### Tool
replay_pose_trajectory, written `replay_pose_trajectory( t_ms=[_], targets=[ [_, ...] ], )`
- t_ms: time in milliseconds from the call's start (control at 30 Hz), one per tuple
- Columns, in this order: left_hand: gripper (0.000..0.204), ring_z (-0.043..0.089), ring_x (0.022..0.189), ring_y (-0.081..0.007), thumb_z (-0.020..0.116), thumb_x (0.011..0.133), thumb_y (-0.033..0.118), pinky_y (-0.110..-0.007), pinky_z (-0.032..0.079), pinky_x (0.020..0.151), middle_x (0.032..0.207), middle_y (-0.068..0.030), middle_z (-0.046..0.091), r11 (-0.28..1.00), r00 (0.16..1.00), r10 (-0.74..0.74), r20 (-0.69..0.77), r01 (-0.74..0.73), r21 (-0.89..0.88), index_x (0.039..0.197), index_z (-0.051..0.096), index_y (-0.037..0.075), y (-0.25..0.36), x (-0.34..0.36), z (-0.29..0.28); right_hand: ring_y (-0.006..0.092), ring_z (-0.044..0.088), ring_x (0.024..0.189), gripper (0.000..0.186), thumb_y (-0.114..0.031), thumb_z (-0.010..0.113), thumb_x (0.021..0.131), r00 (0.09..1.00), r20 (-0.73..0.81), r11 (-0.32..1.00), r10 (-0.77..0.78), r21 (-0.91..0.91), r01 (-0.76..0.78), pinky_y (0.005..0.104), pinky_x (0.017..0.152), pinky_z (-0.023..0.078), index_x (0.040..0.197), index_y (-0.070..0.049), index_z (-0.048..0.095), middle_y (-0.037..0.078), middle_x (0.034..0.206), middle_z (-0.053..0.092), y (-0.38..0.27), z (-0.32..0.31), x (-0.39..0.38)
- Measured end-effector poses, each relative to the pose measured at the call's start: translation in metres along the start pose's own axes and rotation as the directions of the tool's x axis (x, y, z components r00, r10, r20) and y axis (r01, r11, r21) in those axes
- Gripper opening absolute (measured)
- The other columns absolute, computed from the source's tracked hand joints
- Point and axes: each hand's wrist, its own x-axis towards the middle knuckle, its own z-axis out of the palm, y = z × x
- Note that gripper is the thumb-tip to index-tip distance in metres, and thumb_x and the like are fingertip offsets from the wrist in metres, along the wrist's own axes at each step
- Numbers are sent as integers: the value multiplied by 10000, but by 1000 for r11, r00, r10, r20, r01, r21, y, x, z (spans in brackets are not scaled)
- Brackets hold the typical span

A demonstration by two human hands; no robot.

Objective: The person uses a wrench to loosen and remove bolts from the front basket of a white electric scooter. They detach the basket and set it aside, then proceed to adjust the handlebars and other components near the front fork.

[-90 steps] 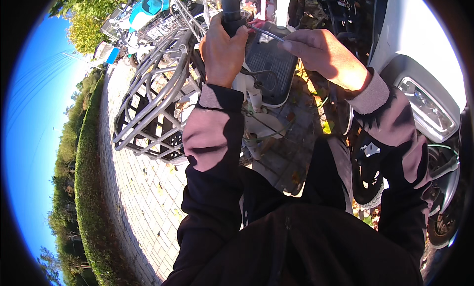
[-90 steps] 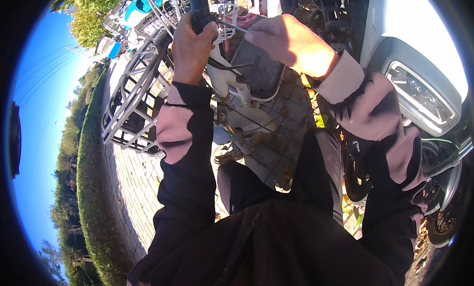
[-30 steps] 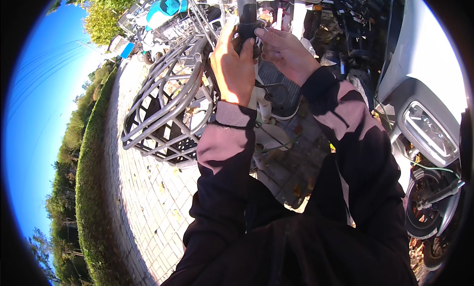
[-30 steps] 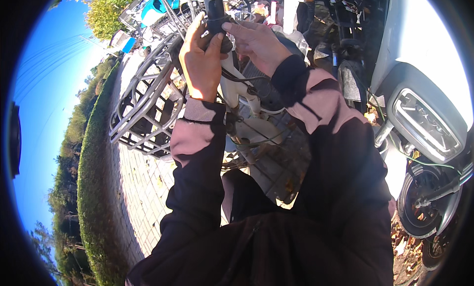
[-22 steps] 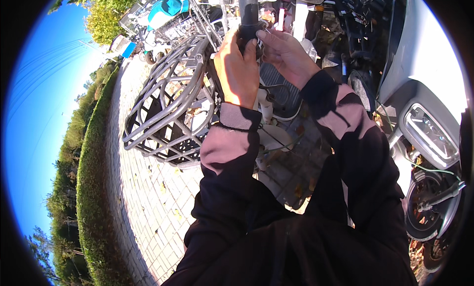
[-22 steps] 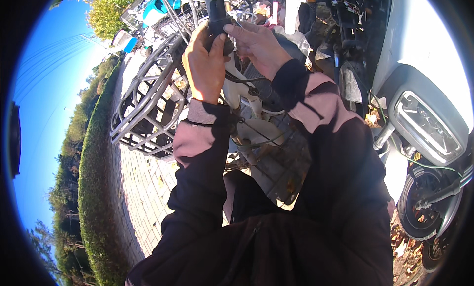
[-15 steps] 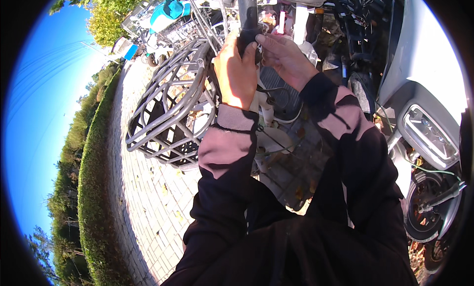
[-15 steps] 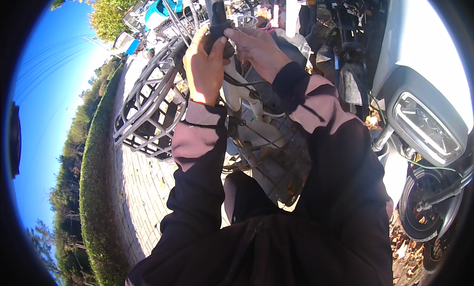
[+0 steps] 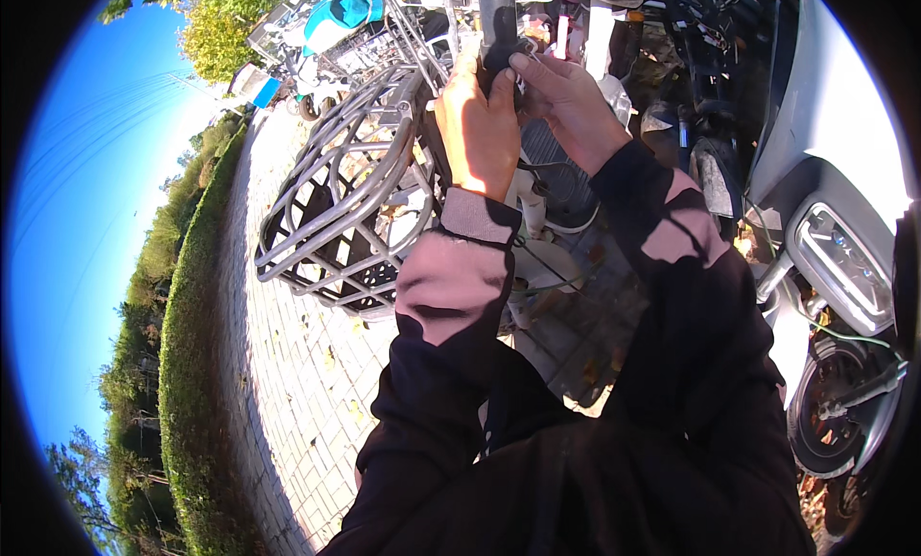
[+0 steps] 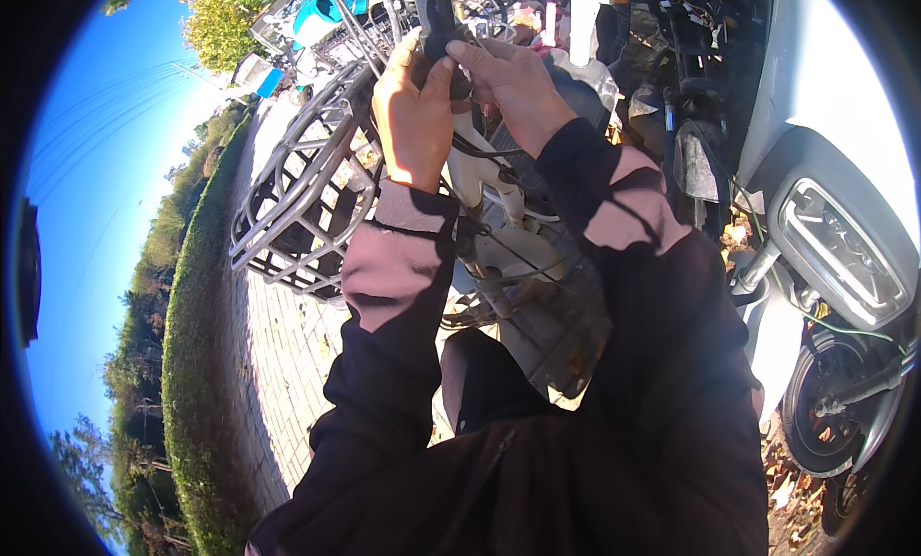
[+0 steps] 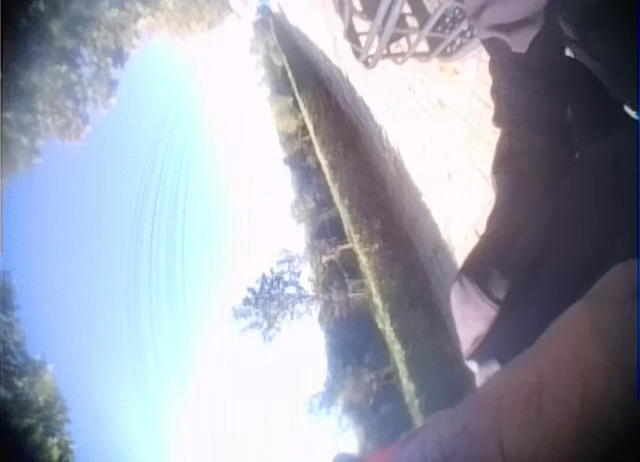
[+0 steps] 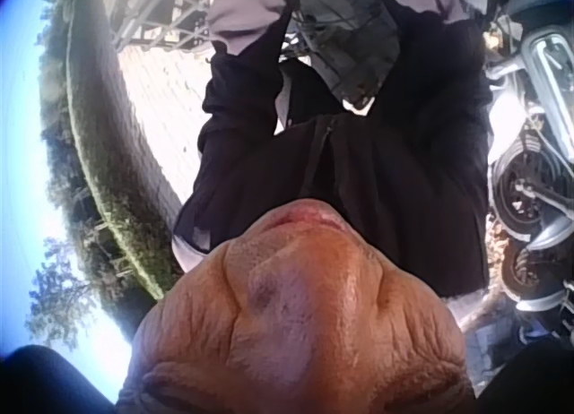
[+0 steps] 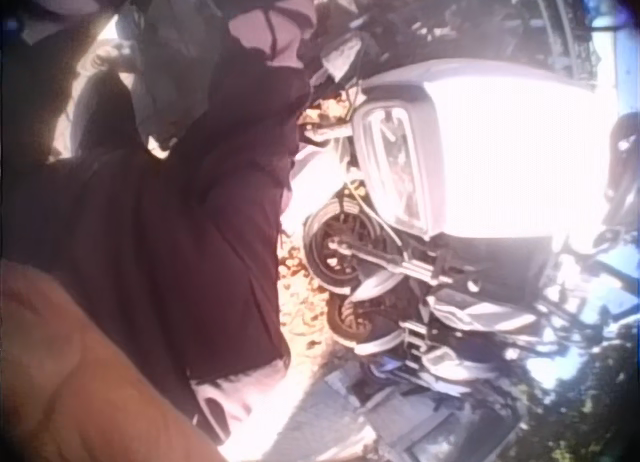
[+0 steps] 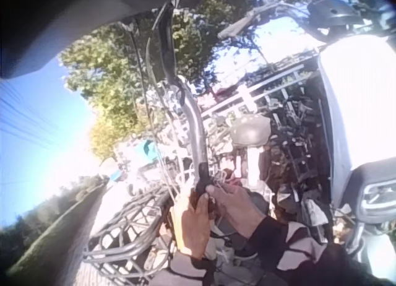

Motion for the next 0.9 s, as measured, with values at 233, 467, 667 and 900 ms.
replay_pose_trajectory(
  t_ms=[233,467,667,900],
  targets=[
    [391,674,749,-129,627,943,17,-249,574,520,970,-81,675,984,994,-92,55,99,-145,1324,551,-25,-4,0,0,40,421,608,272,-345,709,949,999,40,990,-15,-141,21,255,610,414,980,-82,647,-72,701,484,-2,-8,10],
    [440,687,766,-152,620,950,10,-262,578,547,1013,-100,678,999,998,-17,63,19,-27,1374,509,-17,-7,2,-4,58,417,551,385,-404,678,952,995,66,982,-69,-171,80,243,524,382,740,-112,544,-51,618,405,4,-14,8],
    [440,698,795,-143,610,948,-3,-247,581,570,1021,-101,701,984,989,-95,114,110,-141,1376,508,-7,-3,1,-3,55,317,559,312,-356,672,971,991,132,996,-7,-92,19,251,556,310,790,-127,563,-76,635,351,-4,-22,4],
    [416,670,760,-105,651,961,75,-237,579,575,904,-59,684,978,989,-82,123,104,-182,1346,535,-30,8,-1,-4,36,285,571,250,-327,660,989,998,67,1000,0,23,-2,237,592,300,834,-145,587,-109,652,324,1,-18,4]
  ],
)
